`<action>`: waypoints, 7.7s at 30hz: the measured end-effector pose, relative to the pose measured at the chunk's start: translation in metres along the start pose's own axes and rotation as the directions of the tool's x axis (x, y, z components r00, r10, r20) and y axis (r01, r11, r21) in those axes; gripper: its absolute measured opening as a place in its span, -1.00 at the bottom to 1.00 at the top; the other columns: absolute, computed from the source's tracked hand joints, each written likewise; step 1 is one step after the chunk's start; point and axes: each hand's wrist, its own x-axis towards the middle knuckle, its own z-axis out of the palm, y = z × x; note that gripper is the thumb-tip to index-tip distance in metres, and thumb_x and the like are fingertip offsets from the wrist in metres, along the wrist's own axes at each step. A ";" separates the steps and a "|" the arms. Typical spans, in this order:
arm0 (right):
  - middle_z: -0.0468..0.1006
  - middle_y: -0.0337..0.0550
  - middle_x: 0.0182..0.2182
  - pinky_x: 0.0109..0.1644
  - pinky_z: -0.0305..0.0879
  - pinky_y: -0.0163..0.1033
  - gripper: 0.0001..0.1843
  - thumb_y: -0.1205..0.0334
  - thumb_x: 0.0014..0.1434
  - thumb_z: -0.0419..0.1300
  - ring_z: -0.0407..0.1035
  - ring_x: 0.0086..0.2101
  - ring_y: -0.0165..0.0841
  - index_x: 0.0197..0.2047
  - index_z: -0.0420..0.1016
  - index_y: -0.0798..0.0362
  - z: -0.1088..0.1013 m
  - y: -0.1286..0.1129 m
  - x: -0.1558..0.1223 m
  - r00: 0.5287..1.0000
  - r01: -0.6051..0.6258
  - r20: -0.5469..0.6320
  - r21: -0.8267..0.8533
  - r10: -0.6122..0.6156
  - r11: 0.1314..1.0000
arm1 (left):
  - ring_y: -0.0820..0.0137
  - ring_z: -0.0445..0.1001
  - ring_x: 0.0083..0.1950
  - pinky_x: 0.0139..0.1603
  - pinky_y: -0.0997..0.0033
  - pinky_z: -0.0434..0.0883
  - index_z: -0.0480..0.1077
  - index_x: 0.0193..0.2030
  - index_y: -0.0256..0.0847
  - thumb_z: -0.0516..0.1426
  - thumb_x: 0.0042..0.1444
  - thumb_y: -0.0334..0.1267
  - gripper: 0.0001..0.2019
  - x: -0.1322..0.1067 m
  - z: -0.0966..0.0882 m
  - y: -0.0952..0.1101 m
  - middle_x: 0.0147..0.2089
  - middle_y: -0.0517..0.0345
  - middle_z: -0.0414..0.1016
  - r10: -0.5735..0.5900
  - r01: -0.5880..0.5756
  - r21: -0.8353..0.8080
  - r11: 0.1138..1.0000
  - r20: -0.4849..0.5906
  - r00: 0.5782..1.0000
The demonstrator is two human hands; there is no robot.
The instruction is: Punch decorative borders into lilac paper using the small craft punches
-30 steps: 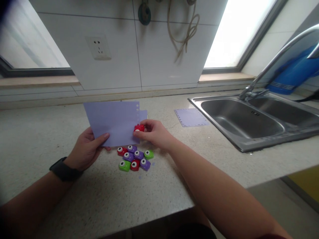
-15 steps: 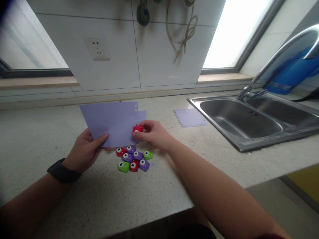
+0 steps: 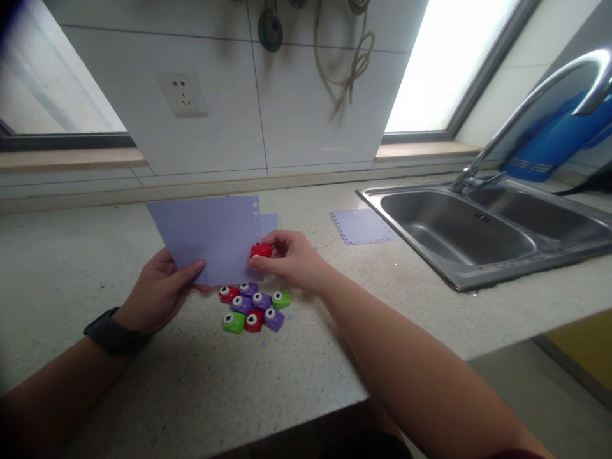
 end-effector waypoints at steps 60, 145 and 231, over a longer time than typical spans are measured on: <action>0.47 -0.32 -0.50 -0.38 0.24 -0.30 -0.54 0.12 -0.13 0.57 0.31 -0.47 -0.49 -0.33 0.40 0.06 0.002 -0.003 -0.003 1.000 0.014 0.015 0.026 -0.015 1.000 | 0.39 0.56 -0.33 -0.41 0.41 0.62 0.45 0.04 -0.19 0.43 0.01 -0.22 -0.54 -0.003 0.002 0.000 0.01 0.05 0.60 -0.023 0.023 0.022 0.999 0.005 1.000; 0.41 -0.36 -0.54 -0.43 0.20 -0.32 -0.56 0.21 -0.17 0.59 0.24 -0.51 -0.49 -0.38 0.40 0.06 -0.002 -0.001 -0.005 0.995 0.081 0.058 0.006 -0.081 0.997 | 0.33 0.60 -0.24 -0.34 0.34 0.67 0.43 0.07 -0.17 0.44 -0.01 -0.23 -0.50 -0.007 0.005 0.003 0.06 0.06 0.59 -0.056 0.057 0.054 0.997 -0.013 0.998; 0.62 -0.16 -0.27 -0.28 0.37 -0.22 -0.65 0.14 0.18 0.39 0.36 -0.45 -0.44 0.01 0.56 0.04 -0.022 -0.012 -0.004 0.792 0.472 0.127 -0.747 -0.597 0.468 | 0.26 0.61 -0.21 -0.08 0.26 0.56 0.65 -0.08 -0.23 0.40 0.08 -0.08 -0.67 0.007 -0.028 -0.008 -0.15 0.00 0.68 0.066 -0.047 0.198 0.979 -0.092 0.994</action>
